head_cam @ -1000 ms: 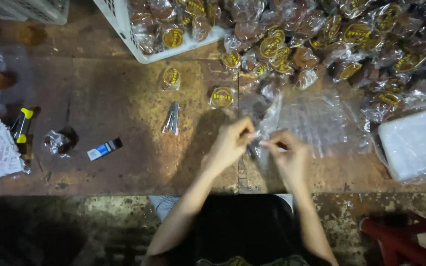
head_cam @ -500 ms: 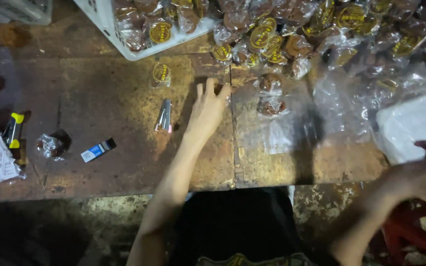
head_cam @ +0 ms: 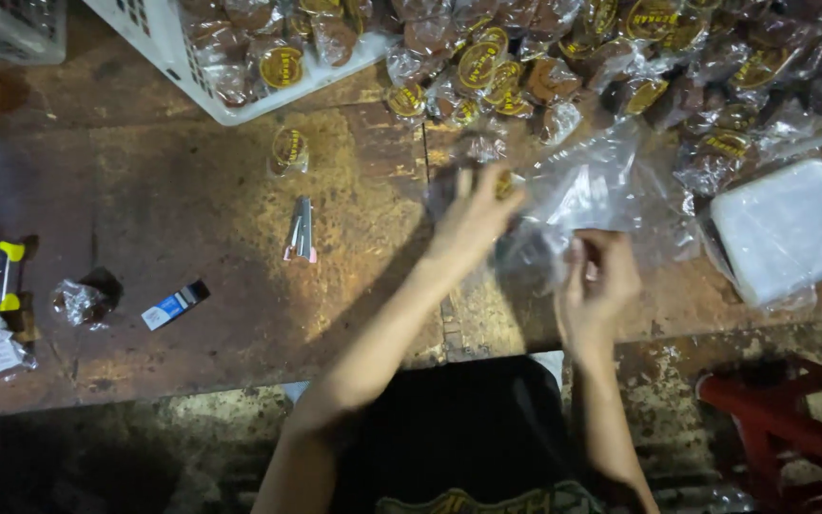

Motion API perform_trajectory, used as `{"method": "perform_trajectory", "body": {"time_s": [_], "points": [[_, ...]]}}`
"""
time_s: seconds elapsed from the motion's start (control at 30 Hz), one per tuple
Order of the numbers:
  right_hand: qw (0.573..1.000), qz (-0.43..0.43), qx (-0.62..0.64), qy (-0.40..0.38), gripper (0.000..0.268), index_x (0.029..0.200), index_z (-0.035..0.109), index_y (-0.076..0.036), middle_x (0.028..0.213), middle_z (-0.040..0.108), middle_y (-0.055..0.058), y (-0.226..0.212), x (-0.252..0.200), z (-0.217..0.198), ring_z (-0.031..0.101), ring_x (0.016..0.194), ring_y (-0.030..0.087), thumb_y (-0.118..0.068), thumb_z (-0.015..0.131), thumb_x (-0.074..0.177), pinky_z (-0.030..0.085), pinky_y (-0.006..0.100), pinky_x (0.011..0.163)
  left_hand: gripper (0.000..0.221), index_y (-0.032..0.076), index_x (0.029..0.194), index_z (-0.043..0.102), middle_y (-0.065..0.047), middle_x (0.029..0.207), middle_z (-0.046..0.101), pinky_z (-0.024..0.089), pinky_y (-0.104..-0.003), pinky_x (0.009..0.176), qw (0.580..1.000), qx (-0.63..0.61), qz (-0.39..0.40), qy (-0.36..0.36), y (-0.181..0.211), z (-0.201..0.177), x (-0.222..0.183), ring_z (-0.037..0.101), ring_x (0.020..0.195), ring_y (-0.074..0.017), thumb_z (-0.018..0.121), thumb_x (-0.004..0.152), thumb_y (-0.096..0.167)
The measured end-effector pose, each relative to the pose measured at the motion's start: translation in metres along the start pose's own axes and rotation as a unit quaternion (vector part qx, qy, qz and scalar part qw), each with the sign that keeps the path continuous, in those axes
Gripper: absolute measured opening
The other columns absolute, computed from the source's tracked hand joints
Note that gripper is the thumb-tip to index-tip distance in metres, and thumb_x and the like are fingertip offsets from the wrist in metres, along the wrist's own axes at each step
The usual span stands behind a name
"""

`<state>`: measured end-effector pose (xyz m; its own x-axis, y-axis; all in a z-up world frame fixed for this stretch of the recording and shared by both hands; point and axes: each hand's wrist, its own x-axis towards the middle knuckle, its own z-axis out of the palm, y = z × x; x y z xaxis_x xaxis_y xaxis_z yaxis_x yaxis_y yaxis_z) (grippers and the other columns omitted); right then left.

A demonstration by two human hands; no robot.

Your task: Packaging individually wrapped snacks into plastic bags at a workbench

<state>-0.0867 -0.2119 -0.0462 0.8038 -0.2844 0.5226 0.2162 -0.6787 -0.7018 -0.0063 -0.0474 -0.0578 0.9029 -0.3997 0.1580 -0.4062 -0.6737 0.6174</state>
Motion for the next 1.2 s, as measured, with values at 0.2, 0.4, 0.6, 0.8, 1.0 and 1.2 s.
{"method": "perform_trajectory", "body": {"time_s": [0.2, 0.4, 0.6, 0.8, 1.0, 1.2], "points": [[0.995, 0.028, 0.016, -0.095, 0.006, 0.102, 0.074, -0.006, 0.081, 0.068, 0.010, -0.022, 0.005, 0.022, 0.068, 0.074, 0.031, -0.001, 0.073, 0.099, 0.054, 0.039, 0.072, 0.063, 0.017, 0.128, 0.049, -0.019, 0.118, 0.065, 0.056, -0.049, 0.091, 0.944, -0.208, -0.225, 0.125, -0.021, -0.056, -0.042, 0.066, 0.111, -0.0464, 0.074, 0.072, 0.002], [0.985, 0.058, 0.136, -0.094, 0.007, 0.103, 0.075, 0.001, 0.078, 0.060, 0.016, -0.030, 0.011, 0.042, 0.063, 0.068, 0.027, 0.004, 0.072, 0.098, 0.055, 0.037, 0.067, 0.062, 0.008, 0.124, 0.052, -0.026, 0.105, 0.072, 0.054, -0.057, 0.076, 0.952, -0.187, -0.231, 0.071, -0.044, -0.050, -0.088, 0.069, 0.098, -0.0520, 0.082, 0.070, 0.014], [0.988, 0.027, 0.087, -0.126, 0.010, 0.101, 0.077, -0.005, 0.074, 0.062, 0.014, -0.030, 0.013, 0.040, 0.062, 0.065, 0.031, 0.002, 0.076, 0.095, 0.051, 0.038, 0.066, 0.067, 0.001, 0.130, 0.058, -0.022, 0.110, 0.063, 0.053, -0.053, 0.087, 0.986, -0.092, -0.089, 0.107, -0.058, -0.028, -0.093, 0.062, 0.104, -0.0455, 0.088, 0.073, 0.019], [0.967, 0.112, 0.180, -0.143, 0.009, 0.101, 0.078, -0.006, 0.075, 0.062, 0.011, -0.035, 0.017, 0.043, 0.055, 0.070, 0.016, 0.000, 0.074, 0.095, 0.050, 0.032, 0.069, 0.090, 0.014, 0.145, 0.050, -0.013, 0.114, 0.063, 0.053, -0.048, 0.097, 0.850, -0.519, -0.093, 0.013, -0.032, -0.034, -0.087, 0.057, 0.111, -0.0272, 0.091, 0.065, 0.004], [0.953, 0.136, 0.216, -0.161, 0.009, 0.099, 0.079, -0.006, 0.070, 0.060, 0.006, -0.036, 0.014, 0.040, 0.053, 0.069, 0.012, -0.002, 0.073, 0.095, 0.044, 0.026, 0.066, 0.108, 0.008, 0.150, 0.027, -0.031, 0.147, 0.039, 0.049, -0.060, 0.097, 0.796, -0.583, -0.123, 0.108, -0.046, 0.027, -0.070, 0.045, 0.129, -0.0474, 0.090, 0.063, -0.005], [0.966, 0.097, 0.141, -0.193, 0.007, 0.099, 0.080, -0.006, 0.077, 0.070, 0.016, -0.037, 0.008, 0.044, 0.065, 0.068, 0.025, -0.004, 0.074, 0.095, 0.051, 0.037, 0.066, 0.081, 0.006, 0.135, 0.047, -0.026, 0.138, 0.044, 0.062, -0.054, 0.084, 0.948, -0.233, -0.074, 0.204, -0.010, 0.029, -0.059, 0.060, 0.117, -0.0527, 0.081, 0.064, -0.009]]}}
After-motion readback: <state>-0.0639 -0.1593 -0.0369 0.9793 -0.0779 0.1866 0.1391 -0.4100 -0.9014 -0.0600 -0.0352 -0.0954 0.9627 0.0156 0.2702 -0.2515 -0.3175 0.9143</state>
